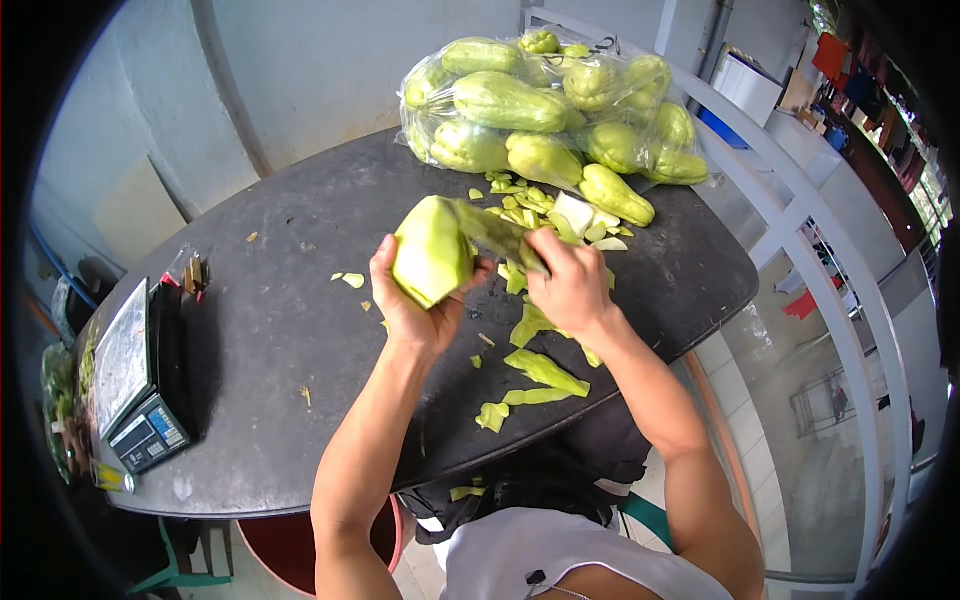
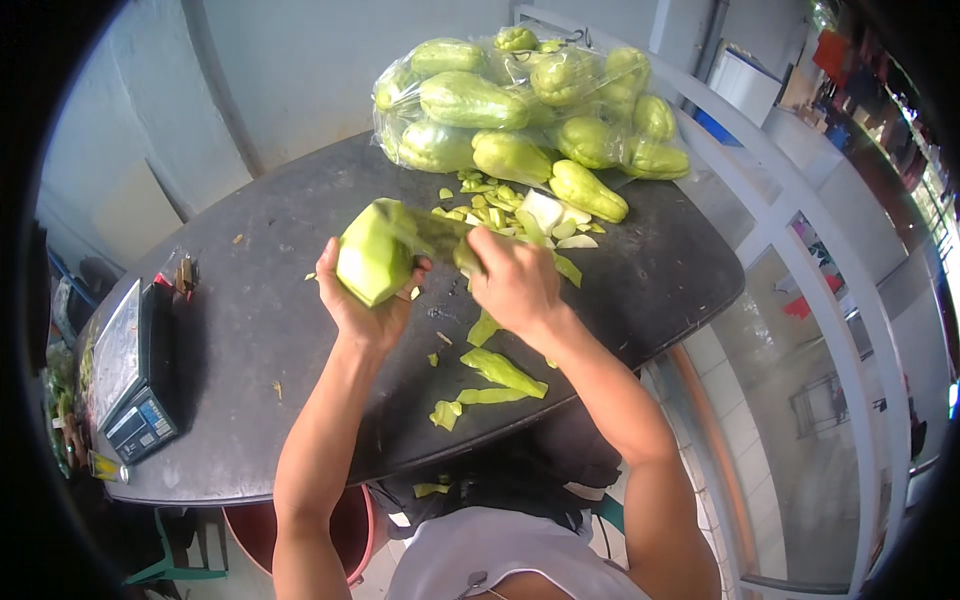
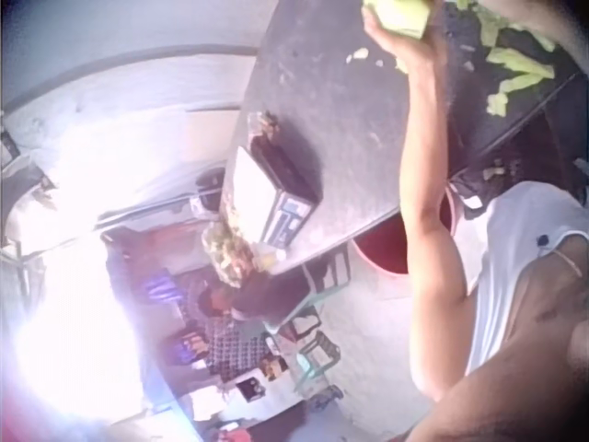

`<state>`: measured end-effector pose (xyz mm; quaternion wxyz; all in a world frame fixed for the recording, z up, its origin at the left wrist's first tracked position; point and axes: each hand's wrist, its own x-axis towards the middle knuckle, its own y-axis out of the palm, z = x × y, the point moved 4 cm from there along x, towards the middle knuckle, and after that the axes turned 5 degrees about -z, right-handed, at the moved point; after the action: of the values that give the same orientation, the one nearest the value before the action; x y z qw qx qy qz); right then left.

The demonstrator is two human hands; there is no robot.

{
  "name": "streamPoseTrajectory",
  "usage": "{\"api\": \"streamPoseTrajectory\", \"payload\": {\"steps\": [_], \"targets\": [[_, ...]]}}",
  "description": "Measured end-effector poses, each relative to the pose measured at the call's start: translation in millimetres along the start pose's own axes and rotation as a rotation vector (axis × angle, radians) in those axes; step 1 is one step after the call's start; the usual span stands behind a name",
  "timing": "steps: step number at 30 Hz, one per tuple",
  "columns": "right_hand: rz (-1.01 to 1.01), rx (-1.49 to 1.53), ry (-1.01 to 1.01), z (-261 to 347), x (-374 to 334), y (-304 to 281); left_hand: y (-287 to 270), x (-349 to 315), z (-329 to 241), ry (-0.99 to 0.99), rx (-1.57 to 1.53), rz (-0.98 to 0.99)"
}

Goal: The person peels chayote squash with a large cleaver, removing the skin in strips and placing the peeled pieces into a bucket.

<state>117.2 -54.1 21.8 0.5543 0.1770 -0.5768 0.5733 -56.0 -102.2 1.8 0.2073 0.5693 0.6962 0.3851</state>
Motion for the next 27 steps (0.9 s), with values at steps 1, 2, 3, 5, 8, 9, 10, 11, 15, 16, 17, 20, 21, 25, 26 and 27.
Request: {"api": "streamPoseTrajectory", "payload": {"steps": [1, 2, 3, 5, 8, 9, 10, 11, 15, 16, 17, 20, 21, 25, 26, 27], "targets": [[-0.039, -0.006, -0.079, 5, -4, 2, -6, 1, 0, -0.005, -0.01, -0.139], [-0.086, 0.004, -0.188, 12, -5, 2, -13, 4, 1, -0.028, -0.11, -0.224], [-0.13, 0.015, -0.29, 19, -9, 2, -13, 4, 0, -0.028, -0.11, -0.227], [-0.111, -0.045, -0.424, 28, -15, 2, -10, 3, 0, -0.073, -0.062, -0.199], [-0.092, -0.094, -0.435, 30, -19, 7, -14, 3, 1, -0.125, -0.102, -0.161], [-0.106, -0.084, -0.424, 29, -19, 8, -13, 3, 0, -0.139, -0.102, -0.203], [-0.119, -0.075, -0.414, 28, -18, 8, -11, 3, 1, -0.161, -0.138, -0.173], [-0.118, -0.073, -0.418, 28, -18, 7, -8, 2, 1, -0.157, -0.14, -0.174], [-0.142, -0.096, -0.419, 27, -18, 4, 0, 0, 1, -0.164, -0.112, -0.133], [-0.147, -0.109, -0.432, 28, -18, 4, -3, 0, 2, -0.168, -0.081, -0.125], [-0.153, -0.121, -0.446, 29, -19, 4, -5, 1, 3, -0.172, -0.049, -0.117], [-0.148, -0.147, -0.452, 30, -19, 4, -4, 0, 3, -0.142, -0.07, -0.202], [-0.148, -0.146, -0.452, 30, -19, 5, -6, 1, 3, -0.142, -0.07, -0.203], [-0.158, -0.16, -0.471, 31, -20, 6, -9, 2, 6, -0.163, -0.089, -0.135], [-0.16, -0.168, -0.486, 31, -20, 6, -9, 2, 6, -0.15, -0.088, -0.156], [-0.16, -0.168, -0.486, 31, -20, 6, -8, 2, 6, -0.15, -0.088, -0.156]]}}
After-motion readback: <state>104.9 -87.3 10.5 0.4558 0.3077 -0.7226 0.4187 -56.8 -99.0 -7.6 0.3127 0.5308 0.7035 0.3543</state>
